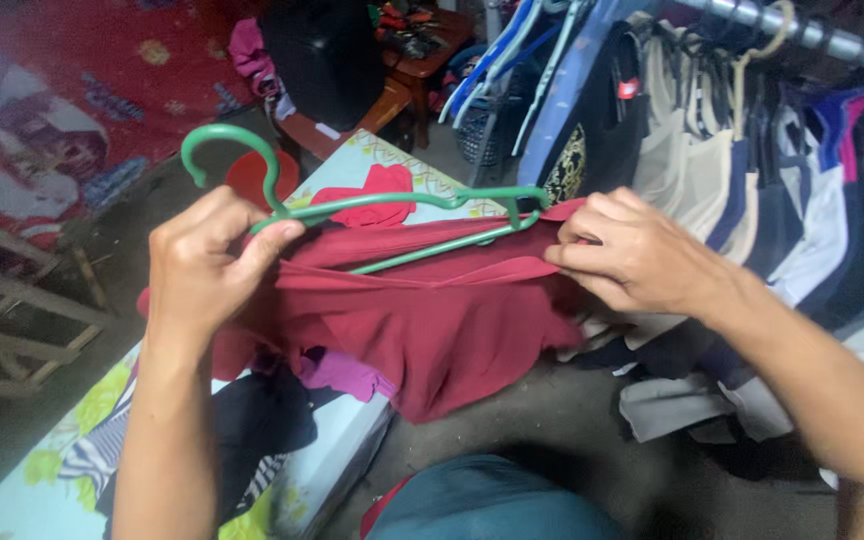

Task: The person picks up several garments from a table, places each on a hanger, and hangs them on a clothing rack. The items include a maroon top, a pink t-shirt, a black t-shirt, and a striped top. The person handles each garment one at a time and places them on the rack.

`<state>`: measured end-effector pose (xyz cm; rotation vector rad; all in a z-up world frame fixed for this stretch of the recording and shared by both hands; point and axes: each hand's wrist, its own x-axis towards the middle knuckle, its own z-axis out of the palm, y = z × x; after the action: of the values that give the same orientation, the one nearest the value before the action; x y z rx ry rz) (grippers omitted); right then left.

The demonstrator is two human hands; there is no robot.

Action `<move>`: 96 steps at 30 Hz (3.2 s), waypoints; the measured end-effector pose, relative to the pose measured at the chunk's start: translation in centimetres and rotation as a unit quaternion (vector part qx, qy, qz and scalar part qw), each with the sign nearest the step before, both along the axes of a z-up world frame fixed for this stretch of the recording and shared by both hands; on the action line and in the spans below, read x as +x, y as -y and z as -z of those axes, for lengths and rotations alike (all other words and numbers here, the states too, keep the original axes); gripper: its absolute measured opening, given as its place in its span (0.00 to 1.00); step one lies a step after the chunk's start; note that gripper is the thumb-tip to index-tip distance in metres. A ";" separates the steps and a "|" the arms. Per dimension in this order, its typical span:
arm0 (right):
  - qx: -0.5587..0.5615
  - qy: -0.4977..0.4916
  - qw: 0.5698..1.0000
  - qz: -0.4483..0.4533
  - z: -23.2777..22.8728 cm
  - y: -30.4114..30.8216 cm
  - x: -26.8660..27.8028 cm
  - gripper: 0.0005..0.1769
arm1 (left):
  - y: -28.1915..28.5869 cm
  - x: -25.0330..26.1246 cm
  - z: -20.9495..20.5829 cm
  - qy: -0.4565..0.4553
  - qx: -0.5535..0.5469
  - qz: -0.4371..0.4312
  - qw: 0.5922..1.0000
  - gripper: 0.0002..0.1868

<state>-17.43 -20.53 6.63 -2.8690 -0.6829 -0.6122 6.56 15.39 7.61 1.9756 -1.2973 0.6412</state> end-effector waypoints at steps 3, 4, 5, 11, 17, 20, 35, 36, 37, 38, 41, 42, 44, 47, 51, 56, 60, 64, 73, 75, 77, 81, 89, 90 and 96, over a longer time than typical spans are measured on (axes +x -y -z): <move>-0.056 0.024 0.998 -0.011 -2.9 -0.4 -0.2 0.14 | 0.4 -0.3 -0.1 0.006 0.002 0.013 1.000 0.16; -0.063 0.027 0.998 -0.011 -3.7 -0.5 -0.3 0.15 | 0.6 -0.4 -0.1 0.008 0.003 0.016 1.000 0.16; -0.071 0.031 0.997 -0.010 -4.5 -0.6 -0.6 0.16 | 0.8 -0.6 -0.2 0.015 0.010 0.016 1.000 0.17; -0.069 0.060 0.996 -0.008 -7.0 -1.5 -1.0 0.16 | 2.3 -2.2 0.1 0.053 0.022 0.024 0.998 0.19; -0.046 0.166 0.985 -0.030 -4.7 -5.7 0.6 0.17 | 3.8 -4.1 1.2 0.014 -0.026 0.049 0.998 0.16; -0.036 0.234 0.970 0.047 -4.2 -6.4 1.1 0.20 | 4.4 -4.8 1.8 0.002 -0.048 0.048 0.998 0.16; 0.295 -0.046 0.950 0.095 0.0 -2.5 -0.6 0.09 | 5.4 -6.2 1.1 0.020 -0.049 0.040 0.998 0.15; 0.358 -0.071 0.928 0.075 0.1 -1.9 -0.9 0.11 | 5.4 -6.3 1.1 0.021 -0.052 0.038 0.998 0.15; 0.424 -0.096 0.899 0.047 0.2 -1.2 -1.4 0.12 | 5.3 -6.3 1.1 0.022 -0.055 0.036 0.998 0.15; 0.487 -0.121 0.865 0.018 0.2 -0.6 -1.8 0.13 | 5.2 -6.2 1.1 0.019 -0.058 0.033 0.998 0.15; 0.573 -0.136 0.808 0.007 0.4 1.0 -2.1 0.15 | 4.6 -6.2 1.1 0.008 -0.065 0.027 0.997 0.14; 0.586 -0.131 0.800 0.018 0.4 1.3 -2.2 0.15 | 4.5 -6.2 1.2 0.004 -0.068 0.029 0.997 0.14; 0.594 -0.129 0.794 0.024 0.6 1.6 -2.3 0.11 | 4.3 -6.3 1.3 -0.003 -0.074 0.031 0.997 0.13; 0.580 -0.111 0.806 0.027 0.9 1.5 -2.5 0.06 | 4.2 -6.4 1.7 -0.015 -0.078 0.032 0.996 0.12; 0.564 -0.093 0.819 0.051 1.3 1.1 -2.7 0.03 | 4.3 -6.7 2.4 -0.017 -0.069 0.026 0.997 0.13; 0.487 0.020 0.872 0.047 1.2 -1.0 -2.7 0.06 | 4.9 -7.5 3.0 0.040 -0.031 0.036 0.998 0.15; 0.453 0.085 0.887 0.002 1.1 -3.0 -2.1 0.07 | 6.0 -8.4 3.8 0.013 -0.033 0.061 0.997 0.14; 0.288 0.066 0.954 0.039 -0.1 -3.6 -1.7 0.13 | 5.9 -8.6 3.9 -0.039 -0.057 0.061 0.996 0.12; 0.280 0.059 0.953 0.102 0.7 -3.2 -2.4 0.09 | 5.2 -8.3 4.0 -0.083 -0.078 0.066 0.991 0.11; 0.289 0.071 0.949 0.101 1.2 -2.5 -2.6 0.09 | 5.0 -8.1 4.1 -0.090 -0.069 0.055 0.992 0.11; 0.302 0.063 0.945 0.112 1.6 -1.9 -3.0 0.08 | 4.6 -7.9 4.4 -0.095 -0.071 0.053 0.992 0.10; 0.324 0.030 0.937 0.127 0.8 -1.7 -3.5 0.12 | 4.0 -7.4 4.7 -0.103 -0.081 0.063 0.989 0.09; 0.107 0.076 0.985 0.112 -2.0 -6.7 -1.3 0.18 | 6.9 -8.4 4.4 -0.032 -0.065 0.073 0.995 0.11; 0.088 0.066 0.986 0.125 -1.6 -7.2 -0.8 0.15 | 7.6 -8.7 4.3 -0.016 -0.057 0.073 0.996 0.12; 0.148 0.100 0.972 0.154 -0.2 -6.0 -0.8 0.06 | 7.2 -7.2 2.9 -0.068 -0.031 0.110 0.991 0.35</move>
<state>-18.21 -14.55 6.85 -2.6676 -0.1430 -0.9644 -0.64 8.19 4.70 1.7617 -1.3704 0.4278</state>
